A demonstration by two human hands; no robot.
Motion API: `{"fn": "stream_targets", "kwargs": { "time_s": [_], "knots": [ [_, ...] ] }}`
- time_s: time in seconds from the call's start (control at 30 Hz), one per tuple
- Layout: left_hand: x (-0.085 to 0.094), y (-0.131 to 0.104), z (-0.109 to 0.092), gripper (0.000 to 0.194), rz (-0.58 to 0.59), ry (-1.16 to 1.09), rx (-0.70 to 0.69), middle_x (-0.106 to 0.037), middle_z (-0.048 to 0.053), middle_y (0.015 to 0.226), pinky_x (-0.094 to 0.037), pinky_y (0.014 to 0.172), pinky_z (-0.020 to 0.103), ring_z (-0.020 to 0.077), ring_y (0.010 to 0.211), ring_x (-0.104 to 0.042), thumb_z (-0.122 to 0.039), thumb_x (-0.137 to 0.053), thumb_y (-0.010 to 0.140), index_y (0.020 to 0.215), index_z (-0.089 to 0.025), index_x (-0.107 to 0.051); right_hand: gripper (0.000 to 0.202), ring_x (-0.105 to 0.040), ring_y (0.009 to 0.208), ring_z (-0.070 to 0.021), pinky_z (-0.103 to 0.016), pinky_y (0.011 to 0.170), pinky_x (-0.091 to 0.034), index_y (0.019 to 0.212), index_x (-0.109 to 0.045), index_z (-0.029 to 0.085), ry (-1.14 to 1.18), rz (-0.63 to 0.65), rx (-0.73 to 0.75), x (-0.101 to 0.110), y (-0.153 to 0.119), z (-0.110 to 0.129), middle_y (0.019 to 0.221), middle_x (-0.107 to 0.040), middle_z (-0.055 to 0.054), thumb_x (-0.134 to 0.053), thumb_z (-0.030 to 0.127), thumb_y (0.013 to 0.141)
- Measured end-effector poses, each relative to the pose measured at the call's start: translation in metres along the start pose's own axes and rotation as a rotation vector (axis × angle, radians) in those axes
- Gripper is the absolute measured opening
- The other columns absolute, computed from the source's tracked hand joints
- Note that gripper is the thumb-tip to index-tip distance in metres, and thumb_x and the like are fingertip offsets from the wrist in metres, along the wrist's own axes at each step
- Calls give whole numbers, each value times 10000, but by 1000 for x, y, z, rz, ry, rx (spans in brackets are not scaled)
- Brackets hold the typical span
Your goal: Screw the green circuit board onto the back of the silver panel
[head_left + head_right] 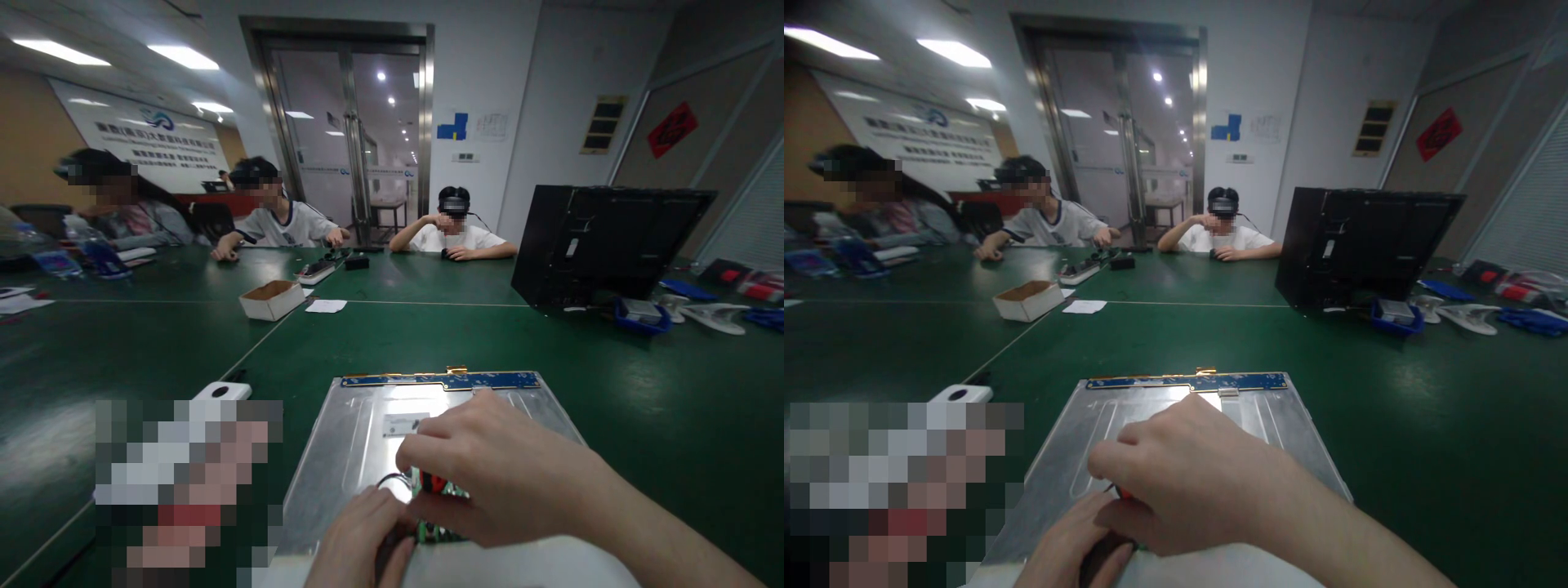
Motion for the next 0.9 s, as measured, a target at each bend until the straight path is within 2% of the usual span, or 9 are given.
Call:
{"fn": "stream_targets", "kwargs": {
  "time_s": [0.23,0.37,0.47,0.6,0.7,0.9],
  "knots": [
    [1,1,-2,101,-19,-3,-19,-667,52,851,-540,739,288,203,783,-633,-160,-524,811,837,-205,-611,160,-509,580,-102,-282,475,-190,852,-557,205,-18,-7,-1,-1,0,3,741,-637,32,-543,354,910],
    [4,1,-6,101,-13,0,-37,-661,43,833,-543,700,275,194,752,-629,-158,-510,827,835,-209,-597,205,-513,574,-102,-283,476,-178,853,-543,204,-44,-18,2,-3,1,2,724,-638,31,-555,402,906],
    [4,1,-7,100,-5,0,-6,-653,42,807,-545,704,283,191,728,-620,-163,-507,837,820,-208,-596,219,-514,570,-109,-284,478,-174,861,-528,206,-42,-4,-10,-4,0,3,726,-640,25,-552,421,899],
    [2,1,-5,110,-5,-22,13,-655,54,810,-543,750,310,204,753,-620,-164,-506,836,810,-204,-605,127,-517,601,-122,-277,473,-215,874,-521,209,22,38,-16,0,-3,6,785,-628,16,-570,320,836],
    [-2,0,0,123,28,-26,-6,-661,62,844,-536,773,322,218,799,-626,-157,-506,830,846,-207,-616,140,-515,614,-127,-276,468,-239,906,-526,201,52,65,-8,2,-3,7,817,-622,9,-576,245,783],
    [-3,-1,4,142,21,-8,-27,-671,61,872,-539,741,298,217,815,-636,-150,-520,812,875,-208,-633,43,-502,618,-109,-276,474,-210,872,-523,204,17,23,-2,0,-1,5,809,-625,22,-543,236,852]
  ]
}}
Point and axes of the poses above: each hand's wrist, its own y-axis towards the middle knuckle, its own x-axis out of the back of the hand, z = x × y, the point moved 3 cm from there along y, towards the middle knuckle
